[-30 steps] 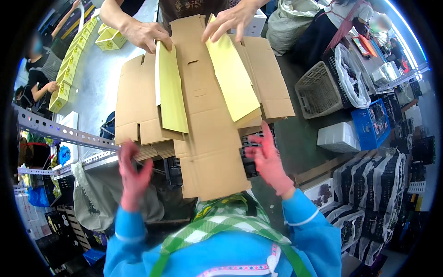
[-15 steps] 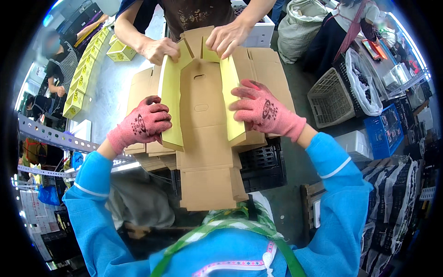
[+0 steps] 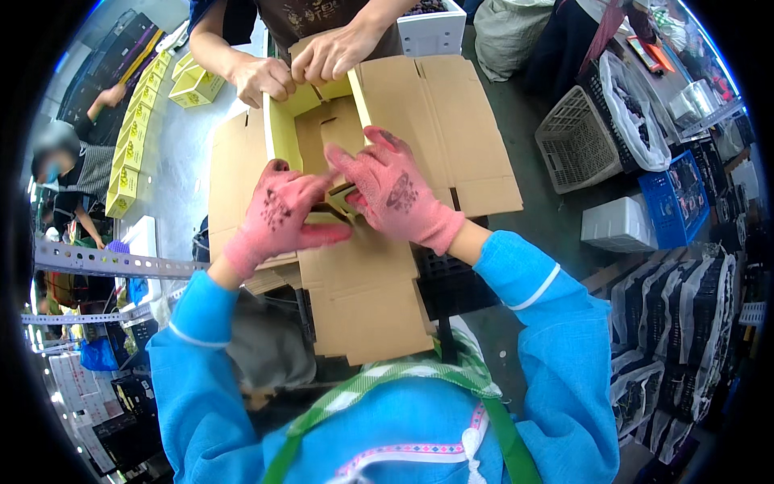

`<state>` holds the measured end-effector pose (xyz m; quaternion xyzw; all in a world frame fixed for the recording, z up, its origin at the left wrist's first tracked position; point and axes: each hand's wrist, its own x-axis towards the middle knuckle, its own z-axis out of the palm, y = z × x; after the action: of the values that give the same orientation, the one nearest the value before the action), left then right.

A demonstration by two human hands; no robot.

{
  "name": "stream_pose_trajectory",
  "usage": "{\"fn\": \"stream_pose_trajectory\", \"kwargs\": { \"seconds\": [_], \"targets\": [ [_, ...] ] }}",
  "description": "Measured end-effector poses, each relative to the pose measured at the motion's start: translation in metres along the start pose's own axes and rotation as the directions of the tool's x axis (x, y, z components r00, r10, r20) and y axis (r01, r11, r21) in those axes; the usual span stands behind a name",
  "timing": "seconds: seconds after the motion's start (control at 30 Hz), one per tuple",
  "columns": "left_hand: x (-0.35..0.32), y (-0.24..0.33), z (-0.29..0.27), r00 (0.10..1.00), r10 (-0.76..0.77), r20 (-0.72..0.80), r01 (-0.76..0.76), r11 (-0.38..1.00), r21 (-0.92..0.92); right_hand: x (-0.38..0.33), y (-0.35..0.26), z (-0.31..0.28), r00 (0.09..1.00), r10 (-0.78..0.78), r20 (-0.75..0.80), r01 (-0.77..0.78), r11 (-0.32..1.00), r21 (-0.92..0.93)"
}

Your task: The person assembles flat-packed cardboard boxes by folding the sides and inserting yellow foam inserts. They work at a table with another person, repeatedly folding and stacking the boxes. The person also uses scissors to cut a plastic tie from a stack of flat cardboard.

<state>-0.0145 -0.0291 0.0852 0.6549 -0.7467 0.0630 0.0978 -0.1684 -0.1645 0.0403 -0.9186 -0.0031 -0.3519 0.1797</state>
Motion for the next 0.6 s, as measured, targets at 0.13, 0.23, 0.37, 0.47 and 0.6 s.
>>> {"fn": "stream_pose_trajectory", "kwargs": {
  "seconds": [0.13,0.23,0.37,0.47,0.6],
  "targets": [
    [-0.002,0.0,0.017,0.993,0.002,-0.121,0.012,0.993,0.116,-0.006,-0.015,0.001,0.91,0.302,-0.284,-0.104,0.829,0.549],
    [-0.004,0.011,0.023,0.982,-0.003,-0.19,0.027,0.992,0.12,-0.076,-0.012,0.011,0.602,0.78,-0.168,-0.332,0.437,0.836],
    [-0.01,0.025,0.018,0.993,-0.073,-0.098,0.087,0.985,0.152,-0.104,-0.055,-0.013,0.357,0.839,0.411,-0.813,0.063,0.579],
    [-0.007,0.021,0.023,0.981,-0.055,-0.185,0.077,0.99,0.116,-0.119,-0.056,0.006,0.587,0.8,0.125,-0.801,0.551,0.234],
    [-0.001,0.013,0.015,0.983,-0.116,-0.145,0.13,0.987,0.089,-0.112,-0.07,0.015,0.398,0.894,0.203,-0.848,0.275,0.454]
  ]
}}
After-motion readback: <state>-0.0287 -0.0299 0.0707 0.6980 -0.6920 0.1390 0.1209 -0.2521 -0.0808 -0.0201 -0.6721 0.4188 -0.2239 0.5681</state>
